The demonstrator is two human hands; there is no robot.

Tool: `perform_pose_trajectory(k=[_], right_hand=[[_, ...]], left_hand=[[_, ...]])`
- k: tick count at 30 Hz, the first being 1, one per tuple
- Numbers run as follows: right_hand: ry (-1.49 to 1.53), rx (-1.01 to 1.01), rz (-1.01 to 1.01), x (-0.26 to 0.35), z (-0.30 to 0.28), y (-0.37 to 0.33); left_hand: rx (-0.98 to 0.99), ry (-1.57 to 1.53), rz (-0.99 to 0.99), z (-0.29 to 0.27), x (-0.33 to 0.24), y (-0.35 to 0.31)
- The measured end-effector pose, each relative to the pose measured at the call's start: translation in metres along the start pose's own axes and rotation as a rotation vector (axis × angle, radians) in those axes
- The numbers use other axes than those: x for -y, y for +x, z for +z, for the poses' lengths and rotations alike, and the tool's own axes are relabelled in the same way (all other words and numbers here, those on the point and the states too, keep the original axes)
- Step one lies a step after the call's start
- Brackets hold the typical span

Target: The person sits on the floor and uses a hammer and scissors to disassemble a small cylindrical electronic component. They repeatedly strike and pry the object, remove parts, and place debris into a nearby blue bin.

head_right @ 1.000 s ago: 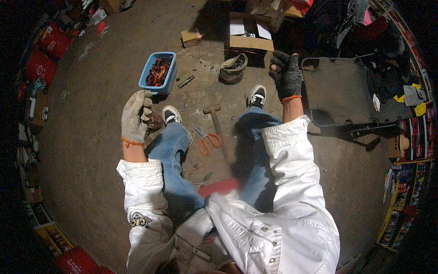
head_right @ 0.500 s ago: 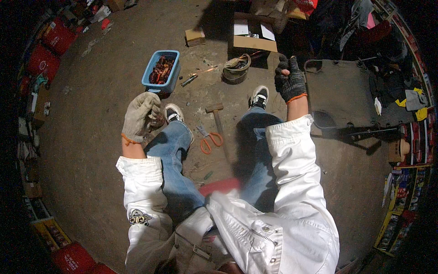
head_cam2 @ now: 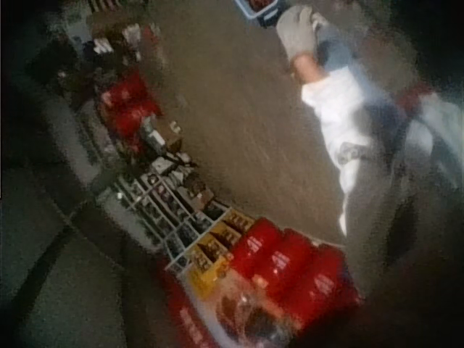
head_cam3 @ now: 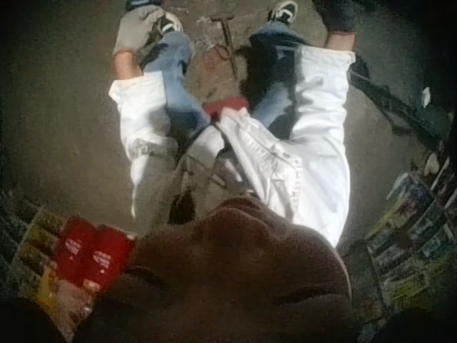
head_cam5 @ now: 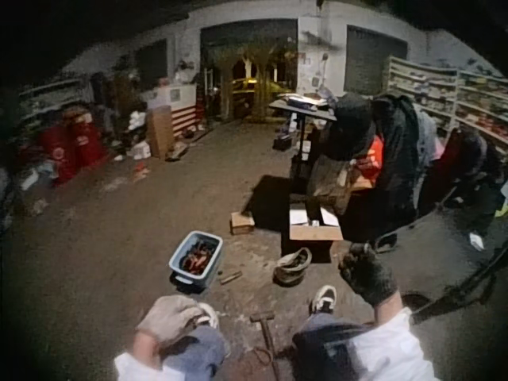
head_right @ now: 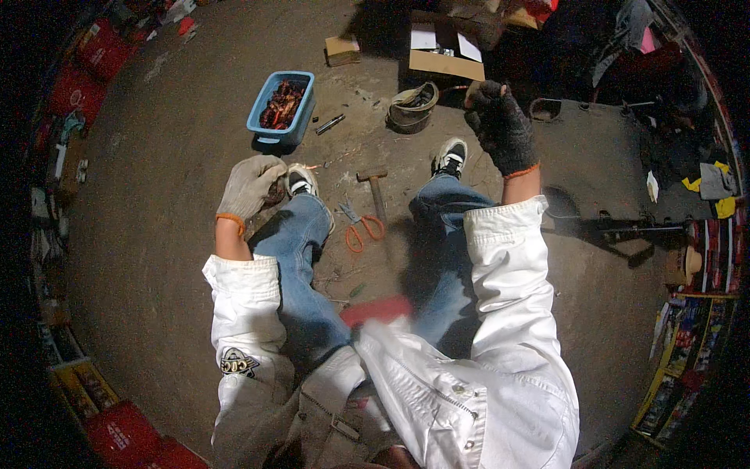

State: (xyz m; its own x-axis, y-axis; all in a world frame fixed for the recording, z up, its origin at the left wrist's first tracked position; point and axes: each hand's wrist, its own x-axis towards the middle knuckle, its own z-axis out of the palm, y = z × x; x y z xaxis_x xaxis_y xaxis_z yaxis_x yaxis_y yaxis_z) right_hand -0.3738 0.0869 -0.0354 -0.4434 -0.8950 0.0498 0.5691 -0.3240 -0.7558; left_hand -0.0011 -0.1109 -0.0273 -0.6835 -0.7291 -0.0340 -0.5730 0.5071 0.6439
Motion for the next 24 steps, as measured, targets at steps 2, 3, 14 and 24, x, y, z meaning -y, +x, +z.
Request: perform_pose_trajectory(k=[2,3,14,24], right_hand=[[-0.088,0.056,0.081,0.002,0.007,-0.008],[-0.439,0.009,0.031,0.001,0.011,-0.014],[-0.864,0.515,0.603,-0.024,0.028,-0.009],[-1.085,-0.065,0.304,-0.029,-0.002,0.003]], left_hand=[[-0.073,0.009,-0.044,0.001,0.001,0.002],[-0.125,-0.010,-0.064,0.000,0.001,0.003],[-0.297,-1.220,-0.240,-0.008,-0.004,0.001],[0.162,-1.255,-0.069,-0.010,-0.007,-0.011]])
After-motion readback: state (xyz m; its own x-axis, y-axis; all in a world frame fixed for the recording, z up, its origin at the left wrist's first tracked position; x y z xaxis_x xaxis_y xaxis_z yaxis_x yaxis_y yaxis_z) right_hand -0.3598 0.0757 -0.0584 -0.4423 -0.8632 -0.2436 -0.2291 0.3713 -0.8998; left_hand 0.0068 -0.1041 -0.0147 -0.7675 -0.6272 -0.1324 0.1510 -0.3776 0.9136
